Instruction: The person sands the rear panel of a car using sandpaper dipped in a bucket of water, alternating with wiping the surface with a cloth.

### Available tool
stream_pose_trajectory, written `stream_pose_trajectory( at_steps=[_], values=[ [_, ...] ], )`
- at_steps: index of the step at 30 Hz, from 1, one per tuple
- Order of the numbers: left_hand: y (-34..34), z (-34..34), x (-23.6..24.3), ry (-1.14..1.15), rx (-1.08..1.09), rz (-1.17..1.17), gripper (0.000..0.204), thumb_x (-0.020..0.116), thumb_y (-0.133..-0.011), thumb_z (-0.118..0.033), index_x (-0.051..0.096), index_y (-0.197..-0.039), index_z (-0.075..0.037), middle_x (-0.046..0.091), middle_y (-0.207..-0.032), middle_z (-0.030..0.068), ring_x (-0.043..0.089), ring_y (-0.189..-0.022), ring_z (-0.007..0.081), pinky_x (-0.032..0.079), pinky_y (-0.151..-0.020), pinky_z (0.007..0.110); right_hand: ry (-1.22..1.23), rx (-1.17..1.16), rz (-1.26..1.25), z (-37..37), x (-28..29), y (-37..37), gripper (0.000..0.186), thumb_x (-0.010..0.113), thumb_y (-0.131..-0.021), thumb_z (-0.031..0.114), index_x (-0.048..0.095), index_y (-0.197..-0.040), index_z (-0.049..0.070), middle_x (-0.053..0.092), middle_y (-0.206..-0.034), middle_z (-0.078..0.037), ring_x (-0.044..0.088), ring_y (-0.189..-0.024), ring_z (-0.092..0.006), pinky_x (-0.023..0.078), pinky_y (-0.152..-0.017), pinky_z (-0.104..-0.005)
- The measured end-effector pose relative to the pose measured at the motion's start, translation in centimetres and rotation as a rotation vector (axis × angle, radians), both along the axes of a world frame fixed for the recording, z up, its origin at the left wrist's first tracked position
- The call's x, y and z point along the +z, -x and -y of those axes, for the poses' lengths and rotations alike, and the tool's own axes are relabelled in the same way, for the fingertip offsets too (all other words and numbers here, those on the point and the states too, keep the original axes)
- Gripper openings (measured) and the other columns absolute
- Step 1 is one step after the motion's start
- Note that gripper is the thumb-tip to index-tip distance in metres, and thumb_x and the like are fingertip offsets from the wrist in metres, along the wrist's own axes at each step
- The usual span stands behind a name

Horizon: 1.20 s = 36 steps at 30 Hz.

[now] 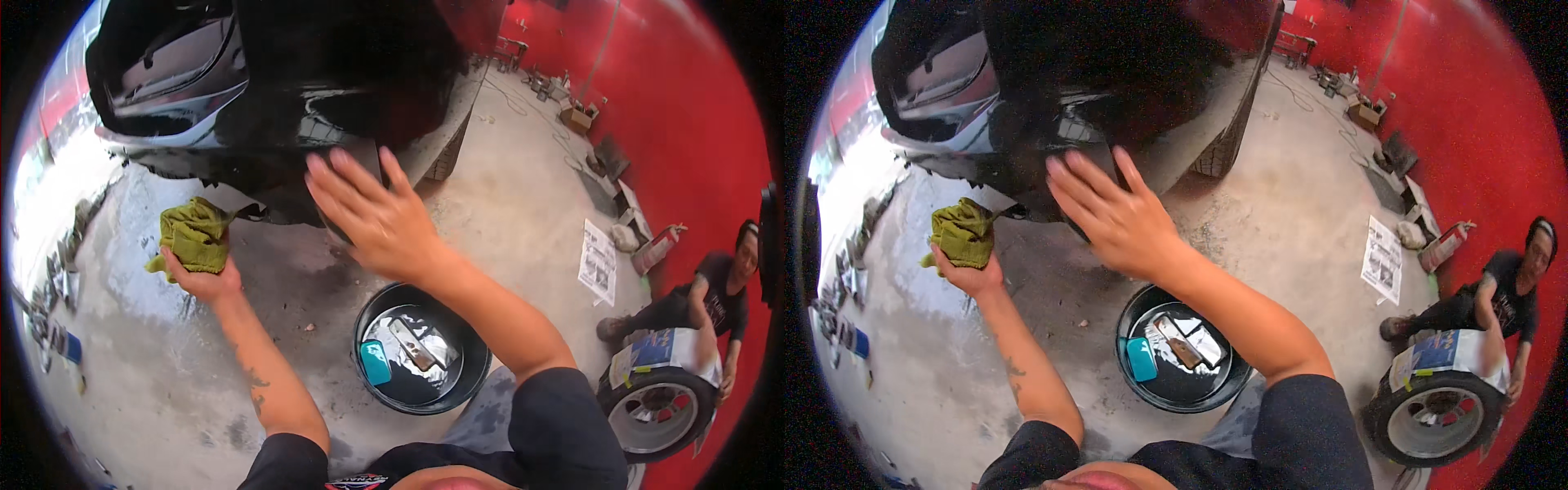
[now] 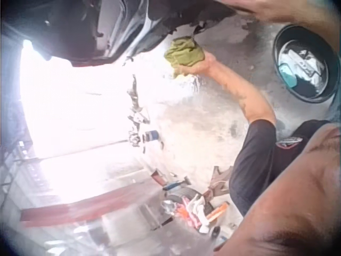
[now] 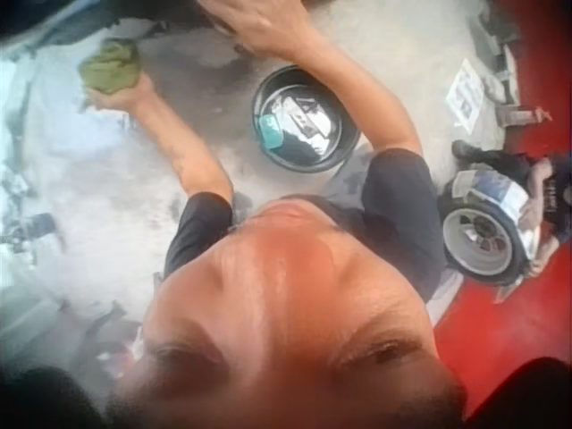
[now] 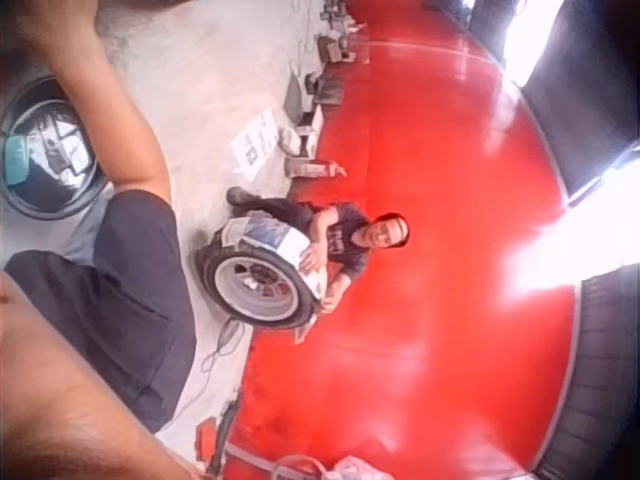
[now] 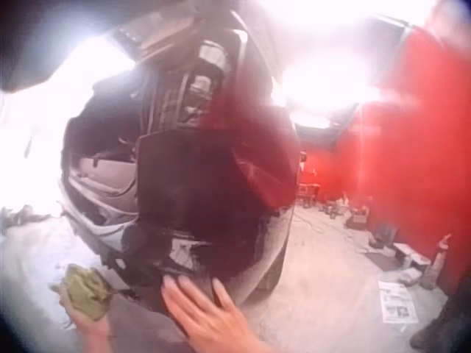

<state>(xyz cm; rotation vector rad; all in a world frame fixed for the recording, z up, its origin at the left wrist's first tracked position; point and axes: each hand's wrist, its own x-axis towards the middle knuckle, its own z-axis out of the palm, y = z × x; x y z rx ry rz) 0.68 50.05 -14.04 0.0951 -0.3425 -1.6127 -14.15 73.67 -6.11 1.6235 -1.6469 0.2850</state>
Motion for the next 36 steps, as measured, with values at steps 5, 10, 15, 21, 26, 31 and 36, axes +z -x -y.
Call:
stream_pose_trajectory(
  at_steps=[5, 10, 15, 21, 26, 31, 36],
  values=[
    [-2.2, -1.8, 2.5, 0.416, -0.315, 0.305, 0.057, 0.057, -0.094, -0.027, 0.042, -0.144, -0.004, 0.057, -0.132, 0.0139, 0.058, -0.12, 0.0322, 0.047, -0.102, 0.05, -0.468, 0.02, 0.485, -8.8, -11.4, 3.5, 0.055, 0.064, -0.089, 0.021, 0.048, -0.141, 0.01, 0.043, -0.152, -0.014, 0.054, -0.129, -0.0327, 0.045, -0.101, -0.0489],
    [1.4, -8.5, 2.9, 0.922, -0.624, 0.606, 0.063, 0.074, -0.075, -0.02, 0.052, -0.13, 0.001, 0.062, -0.12, 0.0144, 0.063, -0.107, 0.0246, 0.053, -0.092, 0.039, -0.924, -0.07, 0.846, -12.9, -21.4, 4.5, 0.05, 0.058, -0.096, 0.03, 0.049, -0.14, 0.008, 0.05, -0.143, -0.02, 0.062, -0.114, -0.0414, 0.053, -0.091, -0.0509],
    [9.0, -18.7, -1.7, 1.555, -1.201, 1.312, 0.047, 0.081, -0.072, -0.027, 0.069, -0.111, -0.004, 0.073, -0.099, 0.0082, 0.069, -0.092, 0.0172, 0.055, -0.084, 0.034, -1.3, -0.211, 0.905, -12.6, -28.1, 5.3, 0.049, 0.059, -0.094, 0.029, 0.052, -0.14, 0.014, 0.057, -0.138, -0.017, 0.06, -0.12, -0.0375, 0.048, -0.097, -0.054],
    [10.1, -28.8, -14.6, 2.545, -1.423, 1.918, 0.061, 0.08, -0.069, -0.049, 0.072, -0.106, 0.0, 0.073, -0.106, 0.0188, 0.07, -0.1, 0.0334, 0.055, -0.086, 0.045, -1.324, -0.344, 0.884, -12.9, -29.8, 5.6, 0.049, 0.056, -0.092, 0.026, 0.055, -0.14, 0.017, 0.059, -0.138, -0.013, 0.056, -0.127, -0.0353, 0.037, -0.106, -0.0582],
    [8.5, -30.4, -19.7, 2.152, -1.655, 2.205, 0.091, 0.073, -0.069, -0.071, 0.063, -0.128, -0.002, 0.061, -0.133, 0.0185, 0.06, -0.122, 0.0329, 0.048, -0.099, 0.05, -1.424, -0.392, 0.965, -13.1, -29.1, 6.5, 0.048, 0.062, -0.088, 0.018, 0.061, -0.135, 0.011, 0.062, -0.135, -0.016, 0.06, -0.125, -0.0302, 0.045, -0.101, -0.0501],
    [7.6, -29.7, -22.0, 2.299, -1.875, 2.08, 0.084, 0.07, -0.075, -0.063, 0.061, -0.133, -0.003, 0.065, -0.128, 0.0185, 0.062, -0.119, 0.0359, 0.049, -0.096, 0.052, -1.39, -0.359, 0.927, -12.6, -30.2, 8.3, 0.042, 0.063, -0.082, 0.016, 0.069, -0.123, 0.011, 0.068, -0.124, -0.016, 0.065, -0.117, -0.0323, 0.051, -0.094, -0.0487],
    [6.1, -28.2, -21.6, 2.464, -1.585, 2.097, 0.052, 0.072, -0.077, -0.036, 0.066, -0.117, -0.004, 0.07, -0.113, 0.0189, 0.067, -0.109, 0.0344, 0.055, -0.084, 0.049, -1.41, -0.278, 0.983, -12.1, -31.4, 9.5, 0.043, 0.062, -0.079, 0.013, 0.069, -0.12, 0.007, 0.069, -0.117, -0.021, 0.066, -0.109, -0.0378, 0.052, -0.092, -0.0455]
  ],
)
